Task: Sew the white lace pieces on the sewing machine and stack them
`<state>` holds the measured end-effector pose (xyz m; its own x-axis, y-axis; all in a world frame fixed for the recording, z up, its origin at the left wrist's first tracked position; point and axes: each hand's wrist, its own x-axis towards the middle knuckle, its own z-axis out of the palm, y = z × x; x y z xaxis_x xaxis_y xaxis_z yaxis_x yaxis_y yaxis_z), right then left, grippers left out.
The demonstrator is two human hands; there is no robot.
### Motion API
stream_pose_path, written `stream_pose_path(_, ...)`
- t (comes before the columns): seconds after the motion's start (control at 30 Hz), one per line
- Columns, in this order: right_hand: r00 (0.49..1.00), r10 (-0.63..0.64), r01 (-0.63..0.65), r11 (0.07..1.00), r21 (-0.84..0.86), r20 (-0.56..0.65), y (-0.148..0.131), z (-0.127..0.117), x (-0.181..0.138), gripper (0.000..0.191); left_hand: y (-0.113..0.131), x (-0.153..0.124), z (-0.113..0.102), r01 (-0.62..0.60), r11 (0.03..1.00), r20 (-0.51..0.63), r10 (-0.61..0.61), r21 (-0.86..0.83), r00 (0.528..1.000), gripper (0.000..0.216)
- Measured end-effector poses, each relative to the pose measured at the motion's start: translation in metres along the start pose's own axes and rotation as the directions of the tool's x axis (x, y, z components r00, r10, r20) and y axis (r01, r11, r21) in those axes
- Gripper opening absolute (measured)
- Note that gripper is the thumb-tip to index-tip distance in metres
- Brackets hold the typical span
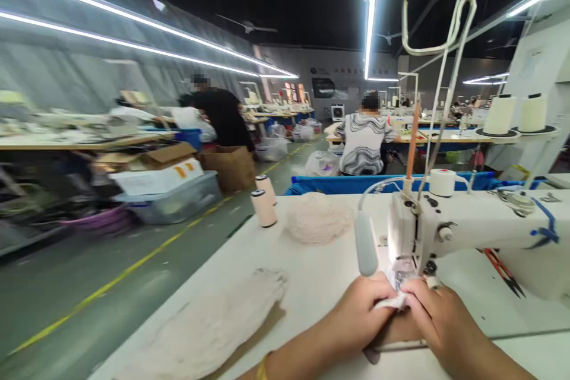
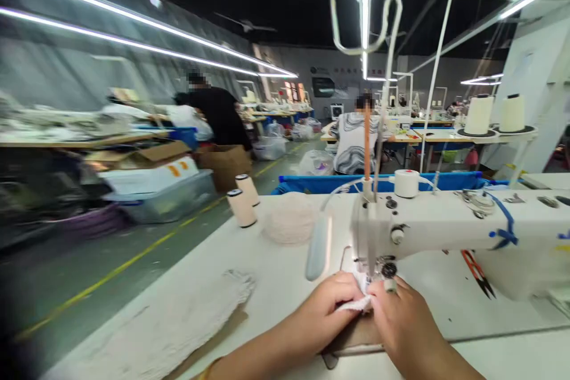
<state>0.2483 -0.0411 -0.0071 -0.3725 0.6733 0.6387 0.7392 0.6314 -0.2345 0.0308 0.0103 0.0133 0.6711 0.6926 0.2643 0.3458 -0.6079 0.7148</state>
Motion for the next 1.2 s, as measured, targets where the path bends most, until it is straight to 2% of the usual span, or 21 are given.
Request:
stream_pose_path(0.07, 1.000, 0.001, -0.001, 0.999, 0.046, 0.003, -0.007, -0.008, 0.009, 0.024, 0.003, 0.004, -0.006, 0.014, 0.999, 0.044, -0.012, -0.046, 0.999, 0.036)
stream_pose_path(0.17, 0.996, 0.080, -0.084, 0.991, 0.104, 0.039, -0.009, -0.013, 0.017, 0.023, 0.004, 0.008, -0.012, 0.033, 0.996, 0.105, -0.024, -0.083, 0.994, 0.042)
stream_pose_path(0.37, 0.991, 0.113, -0.123, 0.977, 0.174, 0.068, -0.006, -0.013, 0.016, 0.024, 0.009, 0.009, -0.019, 0.058, 0.998, 0.159, -0.055, -0.013, 0.986, 0.043)
stream_pose_path(0.47, 0.990, 0.099, -0.114, 0.982, 0.152, 0.106, -0.004, -0.015, 0.014, 0.022, 0.007, 0.007, -0.017, -0.002, 1.000, 0.143, 0.000, 0.019, 0.990, 0.043)
stream_pose_path(0.57, 0.972, -0.001, -0.022, 0.995, 0.095, 0.234, -0.004, -0.024, 0.009, 0.021, 0.002, -0.001, -0.010, -0.156, 0.982, 0.092, 0.147, 0.108, 0.985, 0.037)
stream_pose_path(0.67, 0.939, -0.071, 0.061, 0.997, 0.041, 0.335, -0.006, -0.036, 0.004, 0.023, 0.004, -0.014, -0.006, -0.326, 0.922, 0.024, 0.328, 0.207, 0.944, 0.028)
stream_pose_path(0.73, 0.933, -0.081, 0.079, 0.997, 0.020, 0.350, -0.008, -0.040, 0.001, 0.021, 0.009, -0.021, -0.006, -0.375, 0.893, 0.031, 0.380, 0.249, 0.924, 0.027)
stream_pose_path(0.87, 0.932, -0.092, 0.093, 0.996, 0.016, 0.351, -0.009, -0.040, 0.000, 0.019, 0.011, -0.026, -0.005, -0.389, 0.875, 0.023, 0.400, 0.289, 0.916, 0.028)
stream_pose_path(1.0, 0.943, -0.043, 0.051, 0.999, -0.014, 0.331, -0.008, -0.036, -0.001, 0.021, 0.000, -0.025, 0.002, -0.360, 0.870, -0.040, 0.396, 0.336, 0.918, 0.030)
stream_pose_path(1.2, 0.937, 0.019, 0.002, 0.998, -0.060, 0.348, -0.003, -0.029, -0.002, 0.030, -0.005, -0.019, 0.003, -0.343, 0.844, -0.062, 0.401, 0.411, 0.914, 0.038)
